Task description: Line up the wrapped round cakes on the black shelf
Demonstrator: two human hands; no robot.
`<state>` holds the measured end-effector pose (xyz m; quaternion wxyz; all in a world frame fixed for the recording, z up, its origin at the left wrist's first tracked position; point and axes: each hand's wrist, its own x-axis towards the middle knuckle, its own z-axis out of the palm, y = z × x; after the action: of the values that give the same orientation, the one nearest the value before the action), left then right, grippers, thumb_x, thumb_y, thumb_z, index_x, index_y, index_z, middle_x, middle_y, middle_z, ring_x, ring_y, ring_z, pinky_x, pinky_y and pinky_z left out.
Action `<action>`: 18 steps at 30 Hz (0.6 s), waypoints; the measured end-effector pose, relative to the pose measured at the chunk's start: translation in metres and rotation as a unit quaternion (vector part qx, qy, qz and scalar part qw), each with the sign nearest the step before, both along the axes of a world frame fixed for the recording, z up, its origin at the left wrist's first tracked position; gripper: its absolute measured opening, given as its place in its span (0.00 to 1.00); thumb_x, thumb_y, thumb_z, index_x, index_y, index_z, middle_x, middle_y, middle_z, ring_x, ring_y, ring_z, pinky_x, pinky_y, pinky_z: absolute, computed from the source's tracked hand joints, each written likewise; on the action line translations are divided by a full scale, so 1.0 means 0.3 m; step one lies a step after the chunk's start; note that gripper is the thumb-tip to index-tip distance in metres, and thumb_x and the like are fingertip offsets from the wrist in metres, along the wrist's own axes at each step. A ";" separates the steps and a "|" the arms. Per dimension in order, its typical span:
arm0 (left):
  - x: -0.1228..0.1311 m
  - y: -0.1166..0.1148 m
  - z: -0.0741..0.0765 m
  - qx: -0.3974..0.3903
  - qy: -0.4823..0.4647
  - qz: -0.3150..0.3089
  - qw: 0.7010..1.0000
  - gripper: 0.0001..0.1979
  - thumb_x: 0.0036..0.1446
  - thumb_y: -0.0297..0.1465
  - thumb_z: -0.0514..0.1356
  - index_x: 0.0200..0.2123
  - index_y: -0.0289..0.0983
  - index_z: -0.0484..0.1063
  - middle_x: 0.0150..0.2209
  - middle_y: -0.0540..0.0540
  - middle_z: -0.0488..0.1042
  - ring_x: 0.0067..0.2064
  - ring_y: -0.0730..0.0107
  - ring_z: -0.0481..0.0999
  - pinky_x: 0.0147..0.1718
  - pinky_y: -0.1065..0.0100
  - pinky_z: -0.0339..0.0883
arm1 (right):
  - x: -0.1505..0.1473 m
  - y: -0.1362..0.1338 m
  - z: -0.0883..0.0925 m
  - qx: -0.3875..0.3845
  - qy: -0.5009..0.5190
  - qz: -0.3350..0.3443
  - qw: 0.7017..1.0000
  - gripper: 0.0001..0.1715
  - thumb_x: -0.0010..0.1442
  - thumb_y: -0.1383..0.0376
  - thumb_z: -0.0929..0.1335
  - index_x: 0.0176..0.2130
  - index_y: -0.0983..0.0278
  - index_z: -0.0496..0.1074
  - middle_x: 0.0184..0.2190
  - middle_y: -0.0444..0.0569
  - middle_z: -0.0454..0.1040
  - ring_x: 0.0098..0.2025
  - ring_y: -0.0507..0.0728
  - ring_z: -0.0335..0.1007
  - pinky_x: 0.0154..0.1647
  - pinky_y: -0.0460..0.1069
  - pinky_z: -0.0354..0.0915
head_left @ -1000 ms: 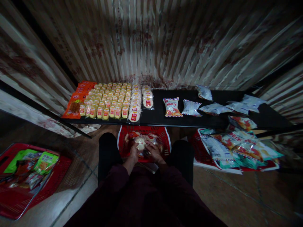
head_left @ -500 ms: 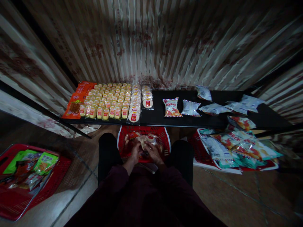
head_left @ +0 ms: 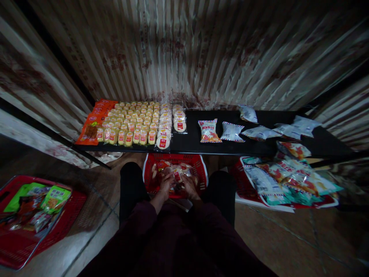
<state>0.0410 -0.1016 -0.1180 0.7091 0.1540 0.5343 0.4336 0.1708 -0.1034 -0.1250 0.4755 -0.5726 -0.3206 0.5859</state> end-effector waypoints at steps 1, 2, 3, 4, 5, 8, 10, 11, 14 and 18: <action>0.000 0.000 -0.002 0.000 -0.002 0.007 1.000 0.21 0.43 0.32 0.66 0.43 0.36 0.75 0.34 0.44 0.77 0.32 0.72 0.74 0.34 0.70 0.66 | 0.001 0.002 -0.001 -0.010 -0.002 -0.012 1.000 0.28 0.43 0.44 0.71 0.36 0.61 0.77 0.34 0.50 0.79 0.39 0.62 0.74 0.40 0.54 0.70; 0.000 0.000 -0.005 0.000 -0.003 0.016 1.000 0.20 0.43 0.31 0.66 0.43 0.35 0.74 0.34 0.45 0.77 0.32 0.72 0.74 0.34 0.70 0.66 | 0.002 0.005 -0.002 -0.022 -0.006 -0.026 0.999 0.28 0.42 0.44 0.71 0.35 0.62 0.77 0.33 0.50 0.79 0.37 0.61 0.75 0.39 0.54 0.70; 0.001 0.000 -0.007 0.000 -0.003 0.028 1.000 0.20 0.42 0.30 0.66 0.42 0.35 0.74 0.34 0.45 0.77 0.32 0.72 0.74 0.34 0.70 0.66 | 0.002 0.007 -0.004 -0.030 -0.009 -0.040 0.999 0.28 0.41 0.44 0.72 0.34 0.62 0.77 0.33 0.50 0.79 0.36 0.61 0.74 0.38 0.53 0.70; 0.001 0.000 -0.009 0.000 -0.002 0.039 0.999 0.20 0.42 0.29 0.66 0.42 0.35 0.74 0.34 0.45 0.77 0.32 0.72 0.74 0.33 0.70 0.66 | 0.003 0.008 -0.005 -0.030 -0.012 -0.053 0.998 0.28 0.40 0.45 0.72 0.35 0.62 0.77 0.34 0.51 0.79 0.35 0.60 0.74 0.37 0.53 0.70; 0.001 0.000 -0.011 -0.001 0.000 0.050 0.999 0.20 0.41 0.28 0.66 0.42 0.36 0.74 0.34 0.45 0.77 0.31 0.72 0.74 0.33 0.71 0.66 | 0.003 0.008 -0.006 -0.026 -0.016 -0.067 0.997 0.29 0.40 0.46 0.72 0.36 0.63 0.77 0.35 0.51 0.79 0.35 0.60 0.74 0.37 0.53 0.70; 0.006 0.002 -0.009 -0.006 0.015 0.067 0.998 0.21 0.39 0.25 0.66 0.41 0.36 0.74 0.35 0.46 0.77 0.31 0.73 0.74 0.31 0.71 0.65 | 0.005 0.007 -0.007 -0.014 -0.038 -0.093 0.995 0.30 0.39 0.48 0.72 0.40 0.63 0.77 0.36 0.51 0.79 0.37 0.61 0.74 0.37 0.54 0.69; 0.010 0.007 -0.006 -0.010 0.037 0.055 0.998 0.18 0.39 0.25 0.66 0.38 0.36 0.75 0.34 0.46 0.77 0.30 0.72 0.74 0.30 0.71 0.65 | 0.004 0.006 -0.003 -0.007 -0.044 -0.097 0.994 0.30 0.40 0.49 0.72 0.40 0.63 0.77 0.35 0.51 0.79 0.37 0.62 0.74 0.37 0.54 0.69; 0.013 0.010 -0.004 -0.010 0.050 0.049 0.997 0.17 0.38 0.25 0.67 0.37 0.36 0.75 0.33 0.46 0.77 0.31 0.72 0.74 0.31 0.71 0.65 | 0.004 0.005 0.000 -0.003 -0.043 -0.094 0.995 0.29 0.41 0.49 0.72 0.40 0.63 0.77 0.35 0.51 0.79 0.36 0.62 0.74 0.37 0.54 0.69; 0.020 0.023 -0.001 0.002 0.083 0.049 0.995 0.14 0.37 0.25 0.68 0.32 0.36 0.76 0.32 0.47 0.76 0.32 0.70 0.74 0.34 0.69 0.67 | 0.002 0.006 0.016 0.008 -0.049 -0.083 0.995 0.25 0.42 0.50 0.71 0.38 0.62 0.78 0.33 0.51 0.79 0.35 0.63 0.73 0.36 0.55 0.69; 0.022 0.042 -0.007 0.035 0.100 0.059 0.993 0.15 0.36 0.24 0.67 0.32 0.36 0.75 0.33 0.47 0.76 0.33 0.70 0.75 0.35 0.69 0.68 | 0.005 0.011 0.041 0.022 -0.094 -0.080 0.992 0.18 0.41 0.54 0.70 0.32 0.62 0.78 0.29 0.50 0.79 0.34 0.63 0.72 0.35 0.55 0.68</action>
<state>0.0476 -0.0889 -0.1201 0.6195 0.1898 0.5950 0.4755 0.1722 -0.1000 -0.1127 0.5013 -0.6384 -0.3293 0.4824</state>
